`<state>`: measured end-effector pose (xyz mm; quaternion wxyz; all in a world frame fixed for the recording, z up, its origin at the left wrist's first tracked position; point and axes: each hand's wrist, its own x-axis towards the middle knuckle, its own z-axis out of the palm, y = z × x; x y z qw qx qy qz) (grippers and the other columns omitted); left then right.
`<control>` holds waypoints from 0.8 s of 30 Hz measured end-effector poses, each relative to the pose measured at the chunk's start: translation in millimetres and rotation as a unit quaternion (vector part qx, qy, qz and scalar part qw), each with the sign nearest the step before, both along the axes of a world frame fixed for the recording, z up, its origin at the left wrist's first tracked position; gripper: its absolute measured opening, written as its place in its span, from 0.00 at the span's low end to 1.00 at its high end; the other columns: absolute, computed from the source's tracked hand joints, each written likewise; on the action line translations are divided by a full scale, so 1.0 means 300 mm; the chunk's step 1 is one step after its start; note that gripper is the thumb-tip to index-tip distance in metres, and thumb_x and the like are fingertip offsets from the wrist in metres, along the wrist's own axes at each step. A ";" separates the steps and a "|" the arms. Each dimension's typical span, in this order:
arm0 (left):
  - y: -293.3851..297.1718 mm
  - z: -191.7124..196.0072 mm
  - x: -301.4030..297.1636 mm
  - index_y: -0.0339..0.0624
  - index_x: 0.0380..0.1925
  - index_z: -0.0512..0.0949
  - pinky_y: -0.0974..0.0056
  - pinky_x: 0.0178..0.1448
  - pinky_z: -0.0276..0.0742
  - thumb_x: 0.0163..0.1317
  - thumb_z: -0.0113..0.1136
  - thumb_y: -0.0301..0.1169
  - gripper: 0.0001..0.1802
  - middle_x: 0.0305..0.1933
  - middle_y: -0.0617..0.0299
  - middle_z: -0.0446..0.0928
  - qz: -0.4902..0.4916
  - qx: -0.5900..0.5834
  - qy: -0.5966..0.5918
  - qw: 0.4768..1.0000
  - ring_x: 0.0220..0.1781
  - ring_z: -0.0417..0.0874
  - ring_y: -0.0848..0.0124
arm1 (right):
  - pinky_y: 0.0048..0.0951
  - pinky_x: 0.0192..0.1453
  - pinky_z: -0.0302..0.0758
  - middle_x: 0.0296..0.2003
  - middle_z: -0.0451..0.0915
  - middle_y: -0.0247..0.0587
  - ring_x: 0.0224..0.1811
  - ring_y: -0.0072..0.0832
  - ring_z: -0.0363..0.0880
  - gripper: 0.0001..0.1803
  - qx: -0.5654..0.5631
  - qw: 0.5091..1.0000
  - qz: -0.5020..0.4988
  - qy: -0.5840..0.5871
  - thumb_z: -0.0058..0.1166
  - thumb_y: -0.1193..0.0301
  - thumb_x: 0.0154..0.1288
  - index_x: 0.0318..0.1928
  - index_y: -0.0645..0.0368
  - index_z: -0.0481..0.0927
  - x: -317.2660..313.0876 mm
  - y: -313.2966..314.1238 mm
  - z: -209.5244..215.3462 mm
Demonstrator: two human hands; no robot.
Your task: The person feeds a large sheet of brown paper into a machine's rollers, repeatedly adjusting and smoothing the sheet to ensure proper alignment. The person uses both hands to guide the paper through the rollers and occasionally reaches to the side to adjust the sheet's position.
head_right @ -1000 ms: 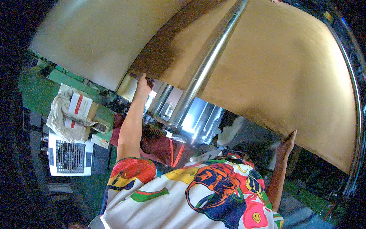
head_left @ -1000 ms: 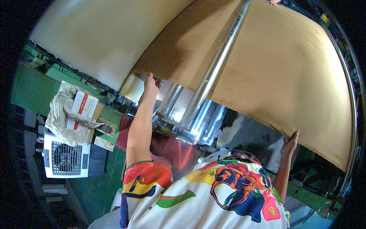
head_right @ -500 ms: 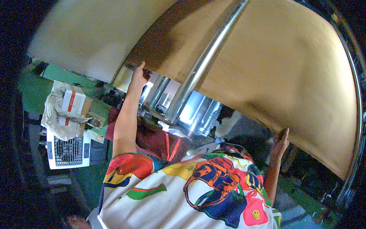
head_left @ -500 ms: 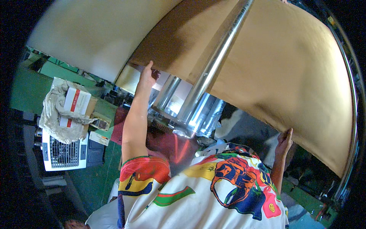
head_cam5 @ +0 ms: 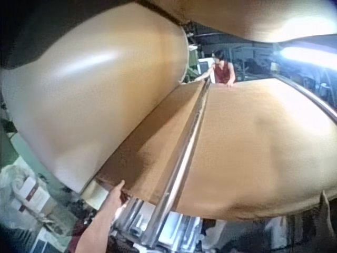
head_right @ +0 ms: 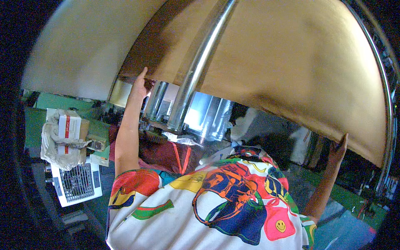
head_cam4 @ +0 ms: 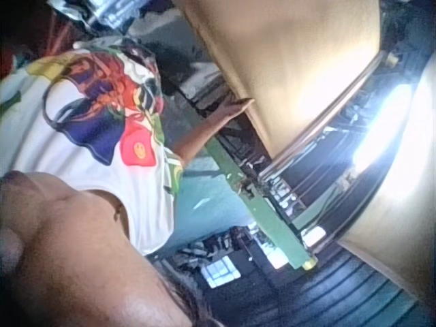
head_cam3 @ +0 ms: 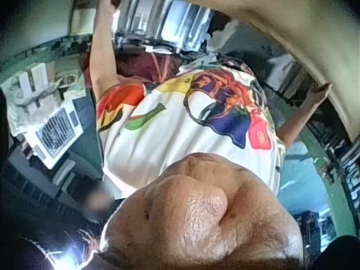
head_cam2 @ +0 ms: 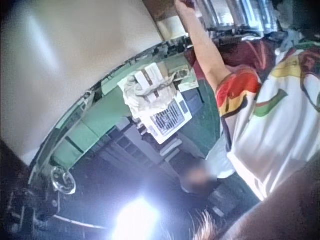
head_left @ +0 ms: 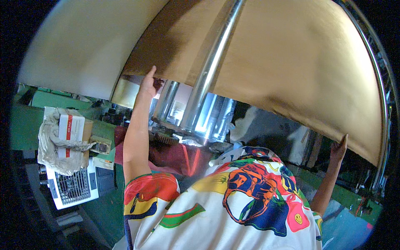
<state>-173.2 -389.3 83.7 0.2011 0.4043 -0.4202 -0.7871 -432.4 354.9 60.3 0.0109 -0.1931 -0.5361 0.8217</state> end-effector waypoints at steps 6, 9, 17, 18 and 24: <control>-0.008 0.034 0.003 0.43 0.29 0.72 0.68 0.17 0.66 0.55 0.57 0.44 0.15 0.21 0.61 0.72 0.060 -0.036 -0.040 0.997 0.18 0.71 0.70 | 0.22 0.26 0.62 0.25 0.73 0.30 0.19 0.19 0.66 0.19 0.052 0.997 -0.050 -0.026 0.44 0.55 0.64 0.49 0.53 0.71 0.041 -0.102 0.042; -0.025 0.042 -0.023 0.43 0.30 0.72 0.68 0.18 0.66 0.57 0.55 0.44 0.15 0.21 0.61 0.72 0.050 -0.018 -0.029 0.998 0.18 0.70 0.70 | 0.37 0.56 0.65 0.56 0.64 0.48 0.54 0.39 0.67 0.33 0.167 0.983 0.025 0.070 0.45 0.56 0.62 0.59 0.68 0.58 -0.069 0.153 -0.179; -0.151 -0.089 0.025 0.44 0.34 0.72 0.65 0.21 0.67 0.63 0.45 0.43 0.14 0.27 0.62 0.74 0.095 -0.059 0.028 0.993 0.22 0.72 0.68 | 0.25 0.30 0.66 0.34 0.74 0.35 0.30 0.25 0.71 0.17 0.050 0.998 0.000 0.028 0.37 0.59 0.66 0.45 0.58 0.70 0.062 -0.128 0.048; -0.149 -0.086 0.028 0.45 0.35 0.72 0.65 0.22 0.68 0.64 0.43 0.42 0.14 0.29 0.62 0.74 0.111 -0.089 0.039 0.989 0.23 0.73 0.68 | 0.25 0.28 0.65 0.34 0.74 0.35 0.29 0.25 0.70 0.17 0.064 0.998 0.010 0.027 0.38 0.58 0.66 0.44 0.58 0.70 0.076 -0.156 0.058; 0.145 0.120 -0.080 0.43 0.32 0.73 0.68 0.22 0.69 0.61 0.49 0.43 0.15 0.26 0.61 0.76 0.031 -0.092 -0.147 0.984 0.22 0.74 0.68 | 0.29 0.36 0.73 0.40 0.74 0.42 0.37 0.31 0.74 0.21 0.020 0.998 -0.009 0.062 0.40 0.58 0.65 0.48 0.62 0.68 0.104 -0.152 -0.049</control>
